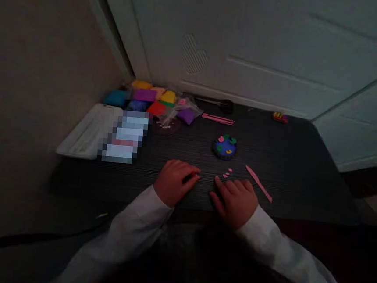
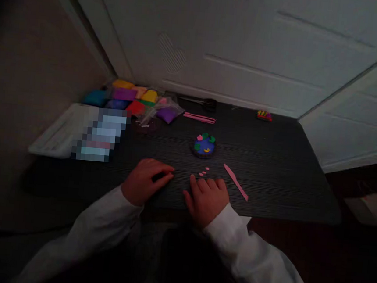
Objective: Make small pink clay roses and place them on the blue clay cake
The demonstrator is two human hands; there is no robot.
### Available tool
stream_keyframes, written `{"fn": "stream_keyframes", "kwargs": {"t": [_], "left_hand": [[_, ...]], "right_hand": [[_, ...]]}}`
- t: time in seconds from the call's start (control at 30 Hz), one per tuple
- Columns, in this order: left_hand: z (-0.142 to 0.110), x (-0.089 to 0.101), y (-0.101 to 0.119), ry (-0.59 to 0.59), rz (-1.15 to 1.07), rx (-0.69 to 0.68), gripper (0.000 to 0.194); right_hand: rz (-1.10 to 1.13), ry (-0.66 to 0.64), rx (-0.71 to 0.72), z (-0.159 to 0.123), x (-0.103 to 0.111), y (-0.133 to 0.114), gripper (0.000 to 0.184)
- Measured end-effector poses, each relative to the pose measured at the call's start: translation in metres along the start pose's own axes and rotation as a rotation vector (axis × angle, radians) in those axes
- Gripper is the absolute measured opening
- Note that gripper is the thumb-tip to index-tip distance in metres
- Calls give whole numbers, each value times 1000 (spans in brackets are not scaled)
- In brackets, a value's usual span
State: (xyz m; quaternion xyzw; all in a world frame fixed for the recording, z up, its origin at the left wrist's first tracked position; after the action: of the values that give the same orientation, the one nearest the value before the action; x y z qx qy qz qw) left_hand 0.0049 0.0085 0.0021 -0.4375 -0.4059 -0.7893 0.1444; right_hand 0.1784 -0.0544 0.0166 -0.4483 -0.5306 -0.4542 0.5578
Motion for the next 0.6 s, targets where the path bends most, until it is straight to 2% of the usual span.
{"fn": "stream_keyframes", "kwargs": {"t": [0.33, 0.6], "left_hand": [[0, 2, 2, 0, 5, 1, 21], [0, 3, 1, -7, -2, 4, 21]], "right_hand": [[93, 2, -3, 0, -1, 3, 42], [454, 100, -58, 4, -3, 20, 32]]}}
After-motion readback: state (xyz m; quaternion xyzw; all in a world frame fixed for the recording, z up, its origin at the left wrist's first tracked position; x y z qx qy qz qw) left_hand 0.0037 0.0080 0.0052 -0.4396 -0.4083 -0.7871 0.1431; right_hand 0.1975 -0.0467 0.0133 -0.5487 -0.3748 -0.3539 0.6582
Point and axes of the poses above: each hand's wrist, its own z-axis towards the middle knuckle, its own x-axis out of the back of the hand, y = z × x, the point moved 1 cm from there along z, towards the middle knuckle, and after that the axes turned 8 degrees about -x, right-handed, at the moved point
